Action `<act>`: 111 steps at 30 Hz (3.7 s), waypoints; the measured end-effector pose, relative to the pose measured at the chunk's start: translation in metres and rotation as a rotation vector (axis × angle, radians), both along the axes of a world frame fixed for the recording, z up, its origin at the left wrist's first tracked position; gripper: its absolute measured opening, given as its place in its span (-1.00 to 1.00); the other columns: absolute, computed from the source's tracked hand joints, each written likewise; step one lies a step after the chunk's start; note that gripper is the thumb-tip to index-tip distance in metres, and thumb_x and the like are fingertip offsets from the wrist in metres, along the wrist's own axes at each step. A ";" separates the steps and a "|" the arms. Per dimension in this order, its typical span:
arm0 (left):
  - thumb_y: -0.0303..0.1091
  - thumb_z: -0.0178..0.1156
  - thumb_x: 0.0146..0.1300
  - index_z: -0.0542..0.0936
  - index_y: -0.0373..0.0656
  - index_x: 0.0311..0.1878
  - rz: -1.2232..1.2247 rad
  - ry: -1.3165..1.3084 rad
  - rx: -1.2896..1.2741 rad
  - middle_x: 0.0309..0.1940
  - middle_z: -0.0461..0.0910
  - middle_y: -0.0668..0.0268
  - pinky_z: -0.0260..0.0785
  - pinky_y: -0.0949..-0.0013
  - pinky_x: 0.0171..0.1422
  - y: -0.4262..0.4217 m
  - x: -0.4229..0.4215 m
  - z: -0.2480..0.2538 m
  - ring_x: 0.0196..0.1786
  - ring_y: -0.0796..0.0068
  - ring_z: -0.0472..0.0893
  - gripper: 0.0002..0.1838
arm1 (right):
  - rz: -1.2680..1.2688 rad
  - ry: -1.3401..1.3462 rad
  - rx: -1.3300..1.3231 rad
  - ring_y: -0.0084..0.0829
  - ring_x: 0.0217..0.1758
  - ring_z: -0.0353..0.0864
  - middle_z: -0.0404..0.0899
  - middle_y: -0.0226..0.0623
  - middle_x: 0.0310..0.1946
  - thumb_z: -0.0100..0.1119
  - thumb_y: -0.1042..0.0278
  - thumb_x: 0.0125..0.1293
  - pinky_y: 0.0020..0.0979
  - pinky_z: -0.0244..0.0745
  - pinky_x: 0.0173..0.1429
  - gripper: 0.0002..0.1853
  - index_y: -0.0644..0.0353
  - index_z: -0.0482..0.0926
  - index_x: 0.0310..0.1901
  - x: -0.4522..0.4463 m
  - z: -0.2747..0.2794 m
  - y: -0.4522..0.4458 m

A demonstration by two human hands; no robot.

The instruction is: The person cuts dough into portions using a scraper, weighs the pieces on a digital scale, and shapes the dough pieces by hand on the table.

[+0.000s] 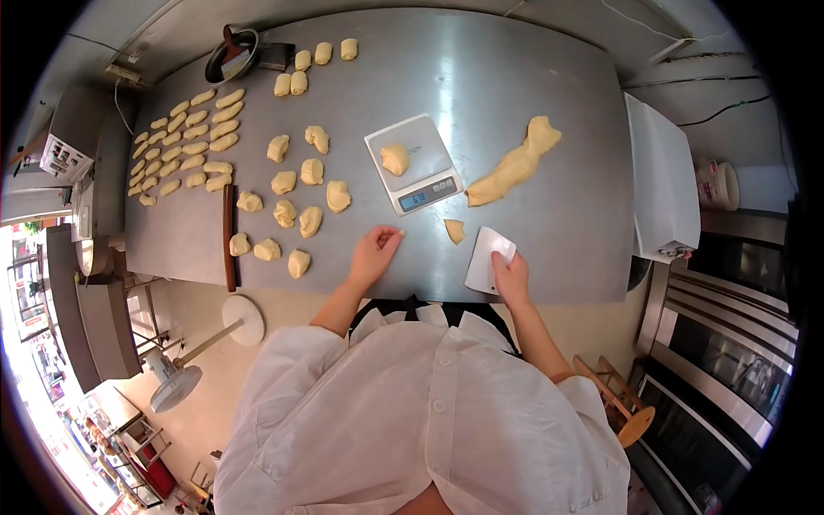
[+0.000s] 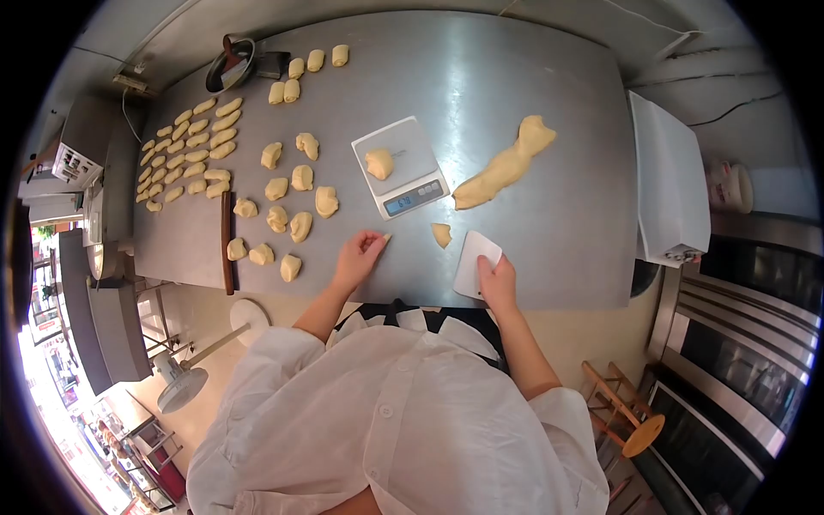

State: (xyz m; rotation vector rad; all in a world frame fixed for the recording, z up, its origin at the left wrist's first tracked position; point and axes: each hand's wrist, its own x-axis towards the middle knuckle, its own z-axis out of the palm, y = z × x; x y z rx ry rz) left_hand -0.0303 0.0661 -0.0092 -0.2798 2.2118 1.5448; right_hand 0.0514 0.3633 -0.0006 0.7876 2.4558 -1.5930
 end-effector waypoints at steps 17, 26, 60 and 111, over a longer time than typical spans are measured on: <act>-0.24 0.49 0.01 0.57 -0.16 0.19 -0.128 0.957 -0.681 0.20 0.50 0.06 0.38 0.00 0.30 0.063 -0.114 0.048 0.24 0.05 0.48 -0.37 | -0.033 0.040 0.020 -0.20 -0.21 0.73 0.71 -0.03 -0.19 0.15 0.28 0.36 -0.24 0.62 -0.19 -0.63 0.41 0.57 0.04 0.015 0.011 0.000; -0.31 0.32 0.14 0.58 -0.20 0.15 0.448 0.124 0.332 -0.12 0.66 0.14 0.50 0.28 0.06 0.002 -0.135 0.047 -0.05 0.21 0.64 -0.53 | 0.003 0.041 0.005 -0.13 -0.09 0.73 0.71 -0.01 -0.11 0.11 0.26 0.39 -0.23 0.61 -0.06 -0.64 0.38 0.58 0.06 0.009 0.023 -0.004; -0.11 0.38 0.13 0.28 -0.21 0.45 -0.735 0.607 -0.449 0.31 0.36 -0.09 0.29 0.07 0.44 0.198 -0.119 0.027 0.42 -0.09 0.31 -0.15 | -0.813 0.313 -0.166 -0.24 -0.03 0.70 0.69 -0.11 -0.06 0.02 0.33 0.44 -0.20 0.60 0.02 -0.66 0.40 0.57 0.09 -0.105 -0.083 -0.029; -0.22 0.49 0.07 0.35 -0.21 0.33 0.100 0.599 -0.653 0.15 0.52 -0.02 0.39 0.06 0.30 0.015 -0.093 0.023 0.20 -0.08 0.51 -0.21 | -0.383 0.440 0.266 -0.41 -0.19 0.66 0.71 -0.17 -0.21 0.07 0.13 0.50 -0.36 0.55 -0.07 -0.58 0.42 0.63 -0.01 -0.054 0.024 0.138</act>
